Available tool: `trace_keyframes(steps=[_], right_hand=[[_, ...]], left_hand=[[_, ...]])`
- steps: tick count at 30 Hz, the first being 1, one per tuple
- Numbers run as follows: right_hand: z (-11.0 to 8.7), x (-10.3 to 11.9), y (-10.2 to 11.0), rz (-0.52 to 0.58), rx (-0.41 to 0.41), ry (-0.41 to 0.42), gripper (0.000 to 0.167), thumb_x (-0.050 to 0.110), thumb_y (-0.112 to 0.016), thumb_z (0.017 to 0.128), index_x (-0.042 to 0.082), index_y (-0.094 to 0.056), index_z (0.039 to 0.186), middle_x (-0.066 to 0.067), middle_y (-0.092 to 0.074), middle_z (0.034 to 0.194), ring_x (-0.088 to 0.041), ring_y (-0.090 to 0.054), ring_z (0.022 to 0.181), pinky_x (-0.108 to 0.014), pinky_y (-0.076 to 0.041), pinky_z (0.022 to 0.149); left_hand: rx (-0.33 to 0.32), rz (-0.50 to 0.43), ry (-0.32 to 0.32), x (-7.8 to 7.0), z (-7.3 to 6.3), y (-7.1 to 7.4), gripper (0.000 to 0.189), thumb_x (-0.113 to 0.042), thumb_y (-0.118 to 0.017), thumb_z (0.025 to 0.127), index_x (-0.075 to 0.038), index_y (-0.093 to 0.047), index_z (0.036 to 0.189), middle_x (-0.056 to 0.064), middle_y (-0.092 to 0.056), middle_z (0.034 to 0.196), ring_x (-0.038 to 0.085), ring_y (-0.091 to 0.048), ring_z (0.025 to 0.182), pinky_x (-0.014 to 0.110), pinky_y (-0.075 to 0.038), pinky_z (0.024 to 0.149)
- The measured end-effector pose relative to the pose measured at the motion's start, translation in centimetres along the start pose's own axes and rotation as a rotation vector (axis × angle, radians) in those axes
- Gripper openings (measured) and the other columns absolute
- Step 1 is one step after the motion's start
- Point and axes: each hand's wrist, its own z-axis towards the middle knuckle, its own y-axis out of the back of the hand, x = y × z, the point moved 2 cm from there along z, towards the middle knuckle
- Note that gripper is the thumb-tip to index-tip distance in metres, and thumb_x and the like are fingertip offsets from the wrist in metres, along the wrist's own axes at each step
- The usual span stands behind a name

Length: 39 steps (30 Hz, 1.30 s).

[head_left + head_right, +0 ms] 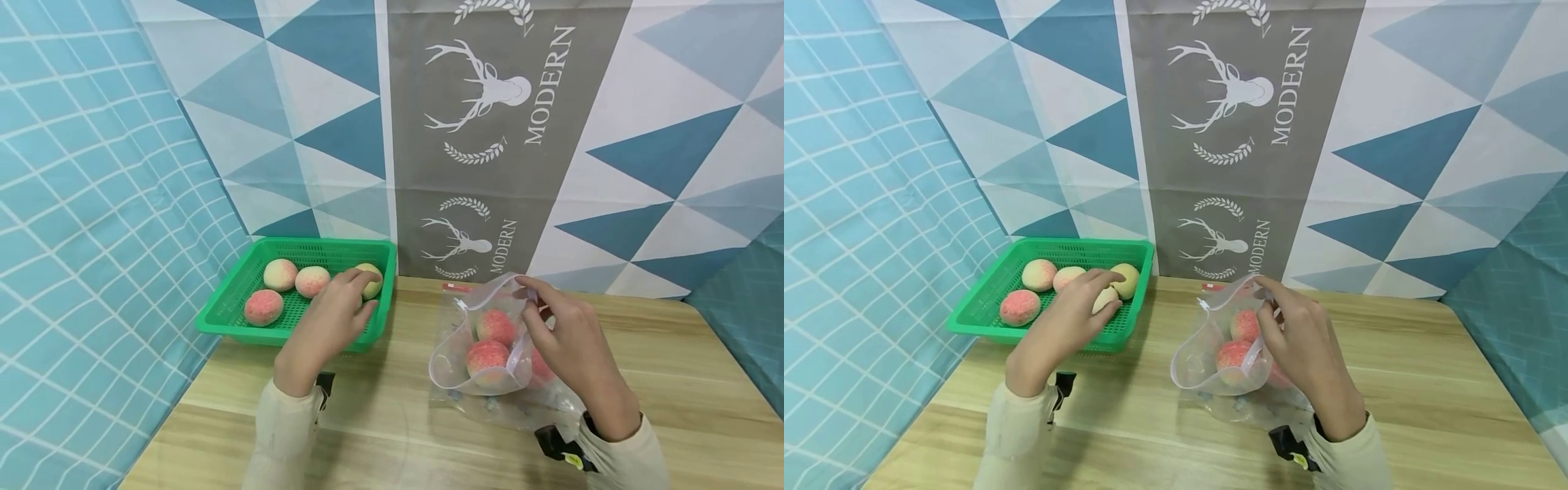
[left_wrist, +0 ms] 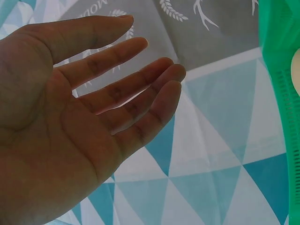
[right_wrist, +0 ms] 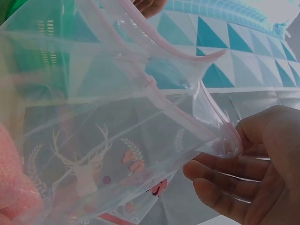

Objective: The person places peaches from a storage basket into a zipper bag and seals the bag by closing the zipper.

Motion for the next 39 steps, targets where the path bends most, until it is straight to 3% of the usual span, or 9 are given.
trace_keyframes(steps=[7,14,24,39], right_hand=[[0.0,-0.1,-0.1,-0.004,0.0,0.004,0.036,-0.005,-0.059,0.087,0.0,-0.067,0.122,-0.008,-0.072,0.086,-0.017,-0.058,0.069,-0.019,-0.04,0.049],[0.0,-0.4,0.2,0.006,-0.001,0.002,0.037,-0.008,-0.062,0.086,-0.001,-0.067,0.122,-0.01,-0.071,0.087,-0.019,-0.061,0.069,-0.015,-0.039,0.051],[0.1,-0.4,0.3,0.004,0.002,0.001,0.036,-0.007,-0.063,0.087,0.0,-0.067,0.122,-0.01,-0.072,0.087,-0.018,-0.061,0.068,-0.013,-0.04,0.052],[0.0,-0.2,0.1,0.001,0.009,-0.007,0.036,-0.006,-0.062,0.087,0.0,-0.067,0.122,-0.009,-0.073,0.088,-0.017,-0.059,0.068,-0.017,-0.04,0.05]], left_hand=[[0.014,-0.001,0.054,1.0,0.1,-0.1,0.033,-0.007,-0.071,0.091,-0.001,-0.065,0.123,0.016,-0.063,0.123,0.032,-0.059,0.117,0.044,-0.053,0.093],[-0.014,0.012,0.06,1.8,0.2,-0.2,0.032,-0.006,-0.072,0.09,0.0,-0.065,0.121,0.02,-0.063,0.119,0.035,-0.058,0.114,0.046,-0.053,0.091],[0.036,-0.028,0.141,3.5,0.4,-1.0,0.035,-0.006,-0.068,0.093,0.001,-0.062,0.127,0.022,-0.059,0.129,0.038,-0.054,0.122,0.05,-0.049,0.096],[0.104,-0.034,0.204,4.8,0.6,-1.6,0.036,-0.014,-0.063,0.097,-0.002,-0.059,0.131,0.019,-0.057,0.132,0.034,-0.053,0.123,0.048,-0.049,0.097]])
